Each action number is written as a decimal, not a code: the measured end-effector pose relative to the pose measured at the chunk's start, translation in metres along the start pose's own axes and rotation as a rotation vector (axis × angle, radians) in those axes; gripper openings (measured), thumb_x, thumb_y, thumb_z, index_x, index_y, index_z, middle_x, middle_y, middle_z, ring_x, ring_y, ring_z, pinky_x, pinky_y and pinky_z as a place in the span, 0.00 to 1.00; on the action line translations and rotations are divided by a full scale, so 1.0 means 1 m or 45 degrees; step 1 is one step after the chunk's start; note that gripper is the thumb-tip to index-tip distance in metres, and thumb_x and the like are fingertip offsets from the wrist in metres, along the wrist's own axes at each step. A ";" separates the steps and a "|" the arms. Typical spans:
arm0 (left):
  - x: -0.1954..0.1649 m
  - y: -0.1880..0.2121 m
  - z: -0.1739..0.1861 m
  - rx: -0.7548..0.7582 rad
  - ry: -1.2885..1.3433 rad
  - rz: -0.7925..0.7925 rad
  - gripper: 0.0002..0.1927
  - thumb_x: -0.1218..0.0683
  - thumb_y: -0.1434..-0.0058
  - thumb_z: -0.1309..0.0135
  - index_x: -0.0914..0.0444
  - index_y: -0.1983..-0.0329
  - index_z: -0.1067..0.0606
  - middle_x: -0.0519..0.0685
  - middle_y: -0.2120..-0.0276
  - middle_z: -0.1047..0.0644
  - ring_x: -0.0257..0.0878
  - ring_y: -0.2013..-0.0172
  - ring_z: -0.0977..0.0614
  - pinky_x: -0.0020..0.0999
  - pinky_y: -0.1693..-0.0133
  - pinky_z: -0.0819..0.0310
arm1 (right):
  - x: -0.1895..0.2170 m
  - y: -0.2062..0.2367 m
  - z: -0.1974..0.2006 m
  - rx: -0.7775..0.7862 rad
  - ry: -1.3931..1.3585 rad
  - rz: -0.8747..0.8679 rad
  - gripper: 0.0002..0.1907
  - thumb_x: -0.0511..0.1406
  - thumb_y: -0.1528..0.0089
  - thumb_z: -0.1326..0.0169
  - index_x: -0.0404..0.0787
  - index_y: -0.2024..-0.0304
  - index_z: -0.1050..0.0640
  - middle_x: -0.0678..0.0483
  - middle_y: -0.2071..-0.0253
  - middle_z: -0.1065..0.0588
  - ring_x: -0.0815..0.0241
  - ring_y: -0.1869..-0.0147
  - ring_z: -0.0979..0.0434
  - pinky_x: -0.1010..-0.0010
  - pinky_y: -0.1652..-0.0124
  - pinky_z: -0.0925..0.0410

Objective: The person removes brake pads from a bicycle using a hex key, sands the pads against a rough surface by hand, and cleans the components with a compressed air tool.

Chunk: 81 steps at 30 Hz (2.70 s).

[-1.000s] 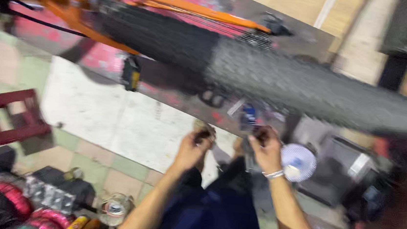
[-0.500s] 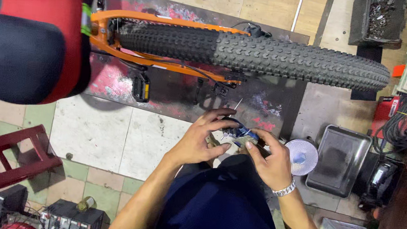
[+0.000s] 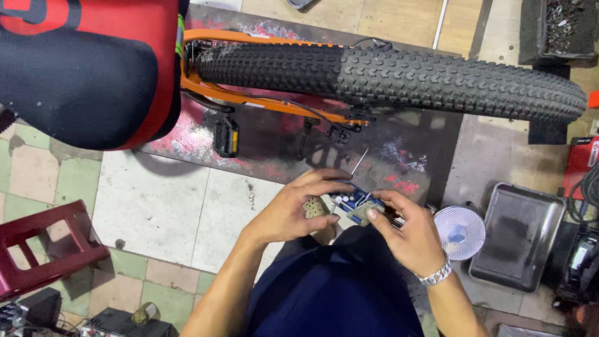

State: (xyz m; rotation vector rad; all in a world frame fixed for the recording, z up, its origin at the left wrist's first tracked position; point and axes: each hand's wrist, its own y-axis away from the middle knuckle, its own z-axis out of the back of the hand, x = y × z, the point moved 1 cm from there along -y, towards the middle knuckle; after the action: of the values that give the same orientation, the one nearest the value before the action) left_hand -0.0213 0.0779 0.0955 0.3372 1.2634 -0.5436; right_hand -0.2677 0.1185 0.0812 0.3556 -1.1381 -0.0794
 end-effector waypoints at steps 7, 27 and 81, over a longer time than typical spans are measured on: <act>0.004 0.002 0.009 0.117 0.107 0.113 0.21 0.56 0.48 0.30 0.60 0.49 0.19 0.49 0.47 0.21 0.46 0.44 0.19 0.38 0.42 0.25 | 0.010 0.002 -0.002 0.197 0.135 -0.082 0.17 0.38 0.40 0.39 0.40 0.49 0.20 0.49 0.59 0.15 0.60 0.56 0.14 0.69 0.56 0.26; -0.006 0.009 -0.047 -0.925 -0.361 0.044 0.15 0.63 0.42 0.35 0.67 0.52 0.23 0.54 0.57 0.19 0.45 0.58 0.14 0.32 0.56 0.19 | 0.010 0.003 -0.029 -0.084 -0.181 -0.098 0.15 0.34 0.40 0.38 0.33 0.54 0.23 0.50 0.61 0.17 0.67 0.60 0.18 0.76 0.62 0.26; -0.017 0.025 0.013 -0.175 -0.421 -0.116 0.17 0.53 0.48 0.32 0.56 0.54 0.18 0.47 0.41 0.24 0.48 0.38 0.27 0.45 0.37 0.33 | 0.030 -0.009 -0.029 0.298 -0.113 -0.154 0.18 0.35 0.41 0.38 0.35 0.50 0.21 0.50 0.58 0.15 0.64 0.56 0.15 0.72 0.56 0.24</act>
State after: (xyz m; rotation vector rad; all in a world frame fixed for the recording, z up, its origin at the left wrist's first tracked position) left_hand -0.0001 0.0956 0.1143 0.0696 0.9919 -0.5615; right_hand -0.2279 0.1094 0.0935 0.6342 -1.2162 -0.0691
